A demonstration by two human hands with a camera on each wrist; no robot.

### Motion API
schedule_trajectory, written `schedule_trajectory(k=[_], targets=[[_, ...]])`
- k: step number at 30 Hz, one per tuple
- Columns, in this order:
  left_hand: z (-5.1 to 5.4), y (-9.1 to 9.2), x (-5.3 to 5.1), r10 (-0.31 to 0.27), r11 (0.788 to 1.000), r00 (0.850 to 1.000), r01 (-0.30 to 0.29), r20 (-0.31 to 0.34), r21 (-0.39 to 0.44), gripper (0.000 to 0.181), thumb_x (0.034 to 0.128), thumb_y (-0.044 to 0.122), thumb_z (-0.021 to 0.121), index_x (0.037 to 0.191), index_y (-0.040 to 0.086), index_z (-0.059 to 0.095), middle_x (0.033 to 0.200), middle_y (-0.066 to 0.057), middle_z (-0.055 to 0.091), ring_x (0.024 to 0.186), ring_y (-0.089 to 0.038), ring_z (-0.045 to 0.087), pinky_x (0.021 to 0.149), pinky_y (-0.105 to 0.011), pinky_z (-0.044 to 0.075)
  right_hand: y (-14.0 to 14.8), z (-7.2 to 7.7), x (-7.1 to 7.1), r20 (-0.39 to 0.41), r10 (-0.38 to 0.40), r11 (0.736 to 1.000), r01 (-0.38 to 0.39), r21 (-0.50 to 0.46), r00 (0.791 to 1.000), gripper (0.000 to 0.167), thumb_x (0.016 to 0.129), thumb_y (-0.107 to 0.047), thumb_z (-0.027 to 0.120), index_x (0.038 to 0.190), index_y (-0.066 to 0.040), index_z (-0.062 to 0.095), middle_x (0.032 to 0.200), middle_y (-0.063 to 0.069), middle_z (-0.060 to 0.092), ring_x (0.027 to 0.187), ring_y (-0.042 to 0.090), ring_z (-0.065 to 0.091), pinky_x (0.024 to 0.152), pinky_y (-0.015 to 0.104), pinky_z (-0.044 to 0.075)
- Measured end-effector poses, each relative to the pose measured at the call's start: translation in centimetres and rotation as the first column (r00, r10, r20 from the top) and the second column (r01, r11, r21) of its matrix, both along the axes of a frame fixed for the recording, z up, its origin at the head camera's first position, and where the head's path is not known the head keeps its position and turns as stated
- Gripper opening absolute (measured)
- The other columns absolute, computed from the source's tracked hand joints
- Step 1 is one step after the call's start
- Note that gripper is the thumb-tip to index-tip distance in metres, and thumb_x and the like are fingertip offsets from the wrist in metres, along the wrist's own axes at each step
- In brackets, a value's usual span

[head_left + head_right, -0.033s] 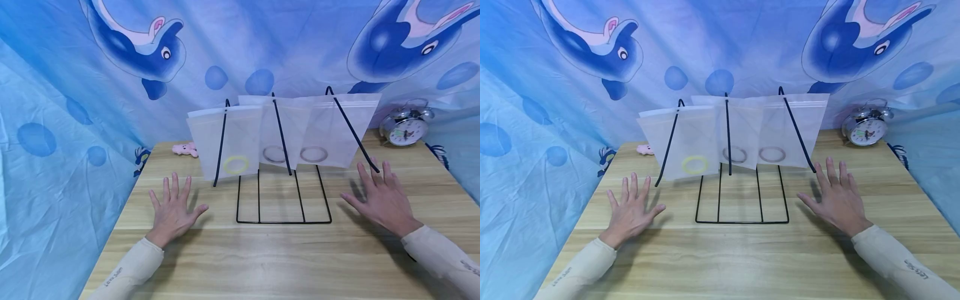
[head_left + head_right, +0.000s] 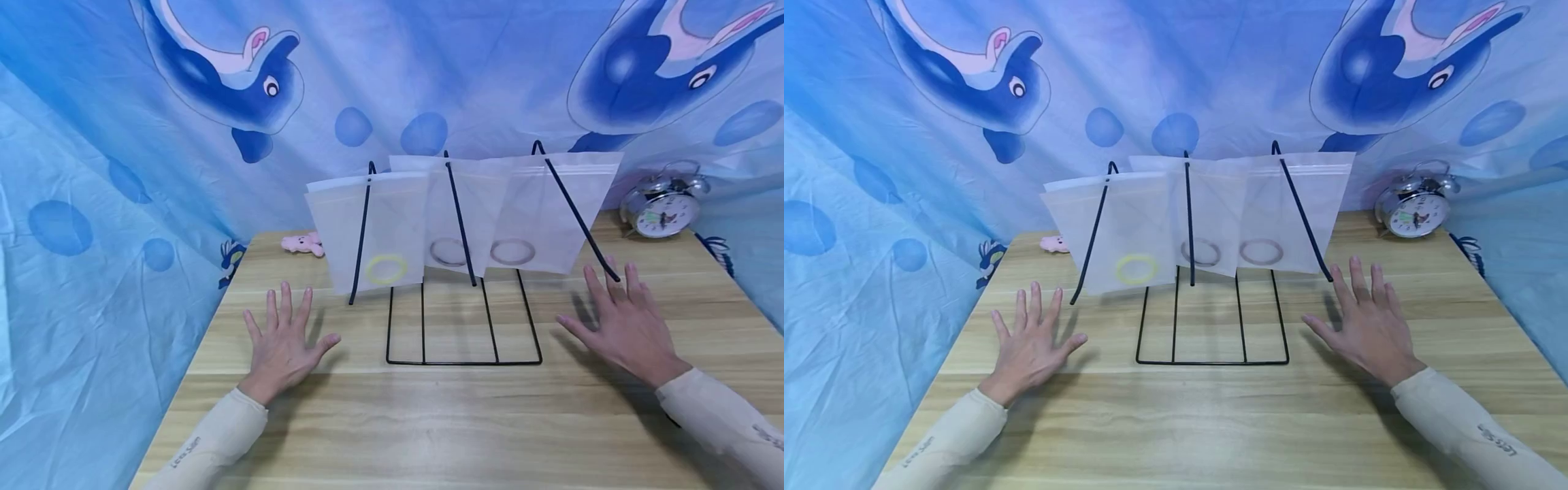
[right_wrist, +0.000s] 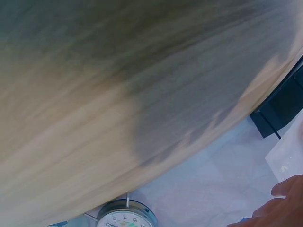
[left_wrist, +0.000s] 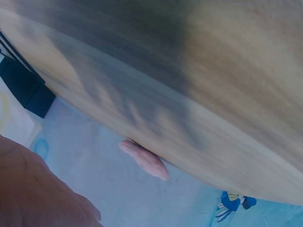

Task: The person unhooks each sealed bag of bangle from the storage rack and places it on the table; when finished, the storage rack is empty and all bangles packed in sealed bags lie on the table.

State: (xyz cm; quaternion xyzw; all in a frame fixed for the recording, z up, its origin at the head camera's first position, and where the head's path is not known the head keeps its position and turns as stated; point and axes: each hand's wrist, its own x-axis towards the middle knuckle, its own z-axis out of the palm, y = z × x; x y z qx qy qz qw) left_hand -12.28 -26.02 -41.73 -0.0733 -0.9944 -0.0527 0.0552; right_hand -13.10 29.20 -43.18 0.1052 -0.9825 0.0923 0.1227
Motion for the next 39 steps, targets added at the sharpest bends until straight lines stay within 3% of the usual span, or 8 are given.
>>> schedule_trajectory(k=[9,14,18,22,28,31,34,39], targets=[[0.0,0.1,0.1,0.012,1.000,0.999,-0.012,0.034,0.008,0.097,0.0929,0.074,0.043,0.162,0.011,0.016,0.164,-0.025,-0.004,0.149,-0.047,-0.009,0.104,-0.069,-0.021,0.1,-0.1,0.5,0.026,-0.010,1.000,0.011,-0.015,1.000,0.098,0.093,-0.064,0.057,0.158,0.000,0.022,0.142,0.042,0.040,0.144,0.058,0.004,0.111,0.069,0.010],[-0.4,0.8,0.4,0.022,1.000,0.997,-0.021,0.070,-0.019,0.097,0.0935,0.075,0.040,0.162,0.012,0.016,0.164,-0.026,-0.002,0.148,-0.049,-0.004,0.104,-0.074,-0.014,0.2,-0.5,0.5,0.042,0.001,1.000,0.000,-0.017,0.999,0.098,0.093,-0.063,0.057,0.158,0.002,0.022,0.146,0.040,0.035,0.144,0.058,0.003,0.112,0.068,0.010],[-1.0,2.2,0.3,0.026,1.000,0.992,-0.027,0.121,0.003,0.098,0.0934,0.077,0.037,0.163,0.012,0.014,0.165,-0.024,-0.003,0.148,-0.049,-0.004,0.104,-0.076,-0.010,0.3,-0.7,0.4,0.061,0.008,1.000,-0.007,-0.008,0.998,0.096,0.096,-0.060,0.055,0.157,0.005,0.020,0.142,0.043,0.038,0.142,0.061,0.007,0.114,0.065,0.008],[-1.2,4.5,-0.5,0.005,0.999,0.985,-0.013,0.172,0.047,0.098,0.0948,0.076,0.034,0.163,0.010,0.009,0.165,-0.022,-0.007,0.149,-0.046,-0.005,0.107,-0.075,-0.006,0.4,-0.2,-0.2,0.091,0.018,0.998,-0.012,-0.065,0.996,0.094,0.098,-0.055,0.056,0.156,0.009,0.019,0.139,0.045,0.039,0.137,0.066,0.014,0.112,0.066,0.014],[-0.6,9.2,-1.3,-0.050,0.998,0.957,0.037,0.286,0.054,0.097,0.0977,0.072,0.033,0.161,0.002,0.008,0.165,-0.021,-0.005,0.150,-0.042,-0.003,0.112,-0.069,0.000,0.1,2.4,-1.5,0.163,0.032,0.976,0.004,-0.217,0.986,0.092,0.100,-0.050,0.056,0.158,0.006,0.012,0.151,0.042,0.023,0.127,0.067,0.030,0.098,0.074,0.027],[-0.8,11.4,-1.2,-0.117,0.992,0.935,0.096,0.336,0.079,0.096,0.0988,0.069,0.035,0.161,0.002,0.007,0.165,-0.021,-0.003,0.151,-0.039,-0.003,0.115,-0.064,0.003,0.3,4.2,-2.0,0.150,0.021,0.959,0.022,-0.284,0.989,0.088,0.101,-0.046,0.057,0.159,0.002,0.011,0.152,0.041,0.023,0.128,0.065,0.031,0.098,0.074,0.027],[-1.4,12.8,-1.0,-0.181,0.983,0.922,0.156,0.342,0.099,0.091,0.1003,0.066,0.038,0.161,0.002,0.012,0.166,-0.022,0.000,0.151,-0.038,-0.001,0.117,-0.059,0.007,0.5,6.0,-2.6,0.120,-0.008,0.933,0.050,-0.357,0.993,0.083,0.103,-0.041,0.055,0.159,0.002,0.011,0.157,0.037,0.018,0.135,0.062,0.025,0.103,0.072,0.023],[-2.1,13.9,-0.3,-0.184,0.983,0.903,0.160,0.388,0.092,0.091,0.1008,0.066,0.036,0.161,0.003,0.010,0.166,-0.018,-0.003,0.152,-0.036,-0.003,0.118,-0.055,0.005,0.3,9.2,-3.5,0.057,-0.080,0.873,0.097,-0.478,0.995,0.075,0.105,-0.035,0.050,0.159,0.002,0.014,0.157,0.035,0.022,0.138,0.057,0.026,0.107,0.069,0.022]])
